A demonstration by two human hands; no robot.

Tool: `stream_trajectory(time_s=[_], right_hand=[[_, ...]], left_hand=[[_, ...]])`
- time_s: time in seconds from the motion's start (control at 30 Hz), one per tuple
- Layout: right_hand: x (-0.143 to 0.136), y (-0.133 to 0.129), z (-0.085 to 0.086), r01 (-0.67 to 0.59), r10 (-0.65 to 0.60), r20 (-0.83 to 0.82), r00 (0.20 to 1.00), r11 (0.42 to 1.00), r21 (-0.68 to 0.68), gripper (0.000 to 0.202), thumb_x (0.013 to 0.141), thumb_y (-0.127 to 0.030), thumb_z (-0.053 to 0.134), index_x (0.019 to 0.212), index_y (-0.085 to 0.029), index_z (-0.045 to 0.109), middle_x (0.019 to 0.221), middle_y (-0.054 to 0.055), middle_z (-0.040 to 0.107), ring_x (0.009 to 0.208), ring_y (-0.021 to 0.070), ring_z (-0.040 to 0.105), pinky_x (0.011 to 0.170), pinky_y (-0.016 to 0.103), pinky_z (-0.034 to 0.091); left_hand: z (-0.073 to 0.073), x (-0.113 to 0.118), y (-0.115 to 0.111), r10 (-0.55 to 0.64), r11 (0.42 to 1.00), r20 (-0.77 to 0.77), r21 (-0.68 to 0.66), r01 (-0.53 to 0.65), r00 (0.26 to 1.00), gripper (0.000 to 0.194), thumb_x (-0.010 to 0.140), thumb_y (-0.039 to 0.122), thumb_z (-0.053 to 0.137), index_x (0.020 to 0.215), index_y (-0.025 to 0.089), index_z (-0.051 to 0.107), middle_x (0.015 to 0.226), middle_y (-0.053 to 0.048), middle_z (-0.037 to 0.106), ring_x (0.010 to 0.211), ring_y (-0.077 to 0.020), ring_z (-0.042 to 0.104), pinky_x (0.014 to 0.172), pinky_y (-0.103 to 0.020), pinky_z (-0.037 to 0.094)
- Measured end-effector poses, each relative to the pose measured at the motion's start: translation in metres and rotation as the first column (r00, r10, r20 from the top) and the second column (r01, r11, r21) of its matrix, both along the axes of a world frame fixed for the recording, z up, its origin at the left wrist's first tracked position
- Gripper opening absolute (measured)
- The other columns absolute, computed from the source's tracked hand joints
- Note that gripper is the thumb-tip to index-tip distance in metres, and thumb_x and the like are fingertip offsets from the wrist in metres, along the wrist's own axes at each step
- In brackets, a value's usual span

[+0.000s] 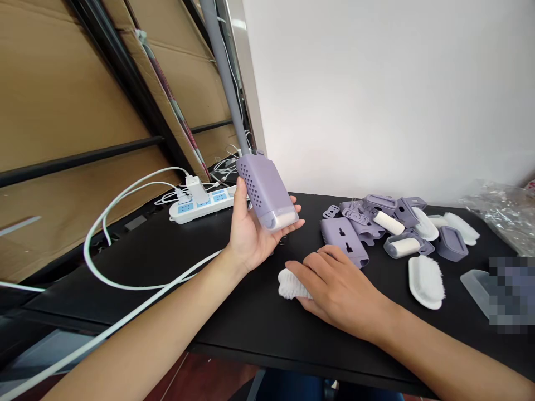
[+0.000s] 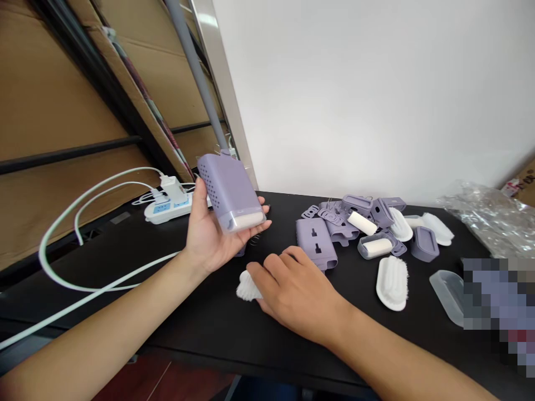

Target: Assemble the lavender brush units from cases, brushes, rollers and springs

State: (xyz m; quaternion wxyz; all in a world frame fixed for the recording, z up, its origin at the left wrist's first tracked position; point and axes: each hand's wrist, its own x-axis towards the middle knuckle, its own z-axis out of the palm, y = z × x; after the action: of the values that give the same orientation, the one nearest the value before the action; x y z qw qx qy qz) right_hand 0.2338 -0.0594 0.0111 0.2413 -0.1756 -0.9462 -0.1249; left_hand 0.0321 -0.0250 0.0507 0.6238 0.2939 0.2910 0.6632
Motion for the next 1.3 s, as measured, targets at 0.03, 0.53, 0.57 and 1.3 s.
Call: stream_trajectory(time_s=[0.03, 0.53, 0.57, 1.3], right_hand=[[0.001, 0.000, 0.003, -0.031, 0.032, -0.043, 0.999, 0.999, 0.008, 0.039, 0.097, -0.021, 0.068, 0.134, -0.008, 0.061, 0.095, 0.007, 0.070, 0.083, 0.0245, 0.066, 0.085, 0.042, 0.052], [0.024, 0.022, 0.014, -0.153, -0.521, -0.722, 0.455, 0.753, -0.640, 0.029, 0.104, -0.053, 0.063, 0.111, -0.025, 0.059, 0.098, 0.001, 0.064, 0.086, 0.0193, 0.061, 0.075, 0.034, 0.050], [0.024, 0.023, 0.016, -0.172, -0.541, -0.719, 0.436, 0.734, -0.657, 0.031, 0.104, -0.056, 0.063, 0.111, -0.025, 0.061, 0.100, 0.001, 0.064, 0.089, 0.0193, 0.061, 0.077, 0.034, 0.050], [0.018, 0.016, 0.019, -0.259, -0.583, -0.737, 0.342, 0.696, -0.670, 0.040, 0.109, -0.057, 0.049, 0.127, -0.027, 0.068, 0.128, 0.006, 0.072, 0.120, 0.0263, 0.066, 0.103, 0.042, 0.055]], left_hand=[[0.000, 0.000, -0.001, -0.016, 1.000, -0.009, 0.007, 0.016, 1.000, 0.076, 0.102, 0.079, 0.038, 0.110, 0.013, 0.073, 0.095, -0.011, 0.078, 0.086, -0.0272, 0.079, 0.071, -0.045, 0.071], [-0.017, 0.009, -0.008, -0.153, 0.986, -0.385, 0.008, 0.169, 0.910, 0.051, 0.081, 0.042, 0.091, 0.120, 0.019, 0.068, 0.106, -0.006, 0.077, 0.087, -0.0238, 0.077, 0.061, -0.036, 0.072], [-0.018, 0.011, -0.009, -0.174, 0.983, -0.405, -0.010, 0.185, 0.898, 0.049, 0.082, 0.039, 0.090, 0.121, 0.020, 0.068, 0.108, -0.006, 0.076, 0.090, -0.0239, 0.076, 0.063, -0.037, 0.073], [-0.025, 0.025, -0.027, -0.309, 0.909, -0.531, 0.080, 0.410, 0.789, 0.059, 0.085, 0.039, 0.090, 0.138, 0.026, 0.070, 0.134, -0.011, 0.075, 0.120, -0.0299, 0.072, 0.101, -0.041, 0.062]])
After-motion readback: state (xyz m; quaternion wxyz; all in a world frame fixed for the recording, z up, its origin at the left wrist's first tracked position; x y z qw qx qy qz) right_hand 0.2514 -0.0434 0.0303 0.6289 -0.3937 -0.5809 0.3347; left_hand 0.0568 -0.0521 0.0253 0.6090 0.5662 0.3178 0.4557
